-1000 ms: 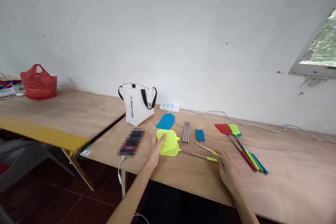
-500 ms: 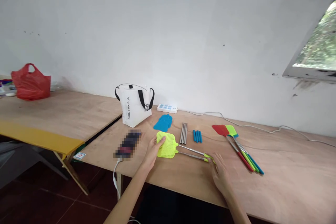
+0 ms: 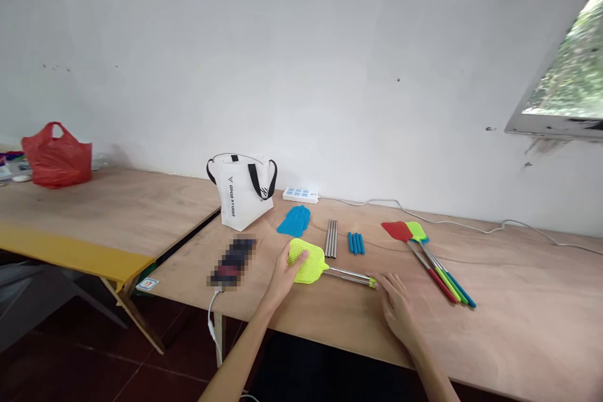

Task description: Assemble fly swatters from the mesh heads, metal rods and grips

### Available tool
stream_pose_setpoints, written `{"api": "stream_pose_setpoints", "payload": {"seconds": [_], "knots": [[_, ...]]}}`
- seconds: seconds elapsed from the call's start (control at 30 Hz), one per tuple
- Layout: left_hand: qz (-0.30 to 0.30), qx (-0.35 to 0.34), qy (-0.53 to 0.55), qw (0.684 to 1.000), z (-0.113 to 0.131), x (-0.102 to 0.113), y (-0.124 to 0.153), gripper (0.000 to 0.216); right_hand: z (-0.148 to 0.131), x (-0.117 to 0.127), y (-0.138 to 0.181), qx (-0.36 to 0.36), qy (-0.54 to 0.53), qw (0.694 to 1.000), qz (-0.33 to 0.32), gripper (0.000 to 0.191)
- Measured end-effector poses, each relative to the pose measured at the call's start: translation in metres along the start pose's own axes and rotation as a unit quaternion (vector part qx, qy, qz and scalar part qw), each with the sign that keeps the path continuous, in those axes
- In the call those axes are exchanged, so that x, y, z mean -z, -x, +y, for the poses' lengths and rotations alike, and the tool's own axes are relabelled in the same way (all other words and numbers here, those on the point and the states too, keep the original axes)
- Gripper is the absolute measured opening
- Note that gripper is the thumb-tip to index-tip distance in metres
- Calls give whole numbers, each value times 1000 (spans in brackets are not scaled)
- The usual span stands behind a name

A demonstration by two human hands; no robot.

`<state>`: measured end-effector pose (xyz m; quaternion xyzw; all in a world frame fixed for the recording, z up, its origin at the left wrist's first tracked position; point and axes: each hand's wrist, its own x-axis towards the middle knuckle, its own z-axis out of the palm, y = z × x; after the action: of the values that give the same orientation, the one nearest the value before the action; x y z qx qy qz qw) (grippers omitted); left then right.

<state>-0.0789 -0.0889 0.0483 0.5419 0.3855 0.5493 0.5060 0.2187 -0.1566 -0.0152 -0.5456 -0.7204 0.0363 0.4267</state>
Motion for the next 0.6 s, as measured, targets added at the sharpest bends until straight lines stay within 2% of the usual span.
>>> {"api": "stream_pose_setpoints", "payload": {"seconds": [0.13, 0.2, 0.27, 0.43, 0.6], "knots": [[-42, 41, 30, 998, 0, -13, 5, 44, -20, -1, -2, -9, -26, 999, -43, 33], [-43, 51, 37, 997, -1, -17, 7, 49, -31, -5, -3, -10, -26, 998, -53, 32], [-34, 57, 36, 997, -2, -19, 8, 51, -40, -10, -3, -15, -19, 999, -38, 31], [-55, 90, 40, 994, -3, -20, 12, 47, -54, -23, -3, -10, 16, 1000, 5, 32], [-39, 56, 13, 998, -11, -30, 15, 41, -54, -27, -1, -16, 76, 996, 35, 38]]}}
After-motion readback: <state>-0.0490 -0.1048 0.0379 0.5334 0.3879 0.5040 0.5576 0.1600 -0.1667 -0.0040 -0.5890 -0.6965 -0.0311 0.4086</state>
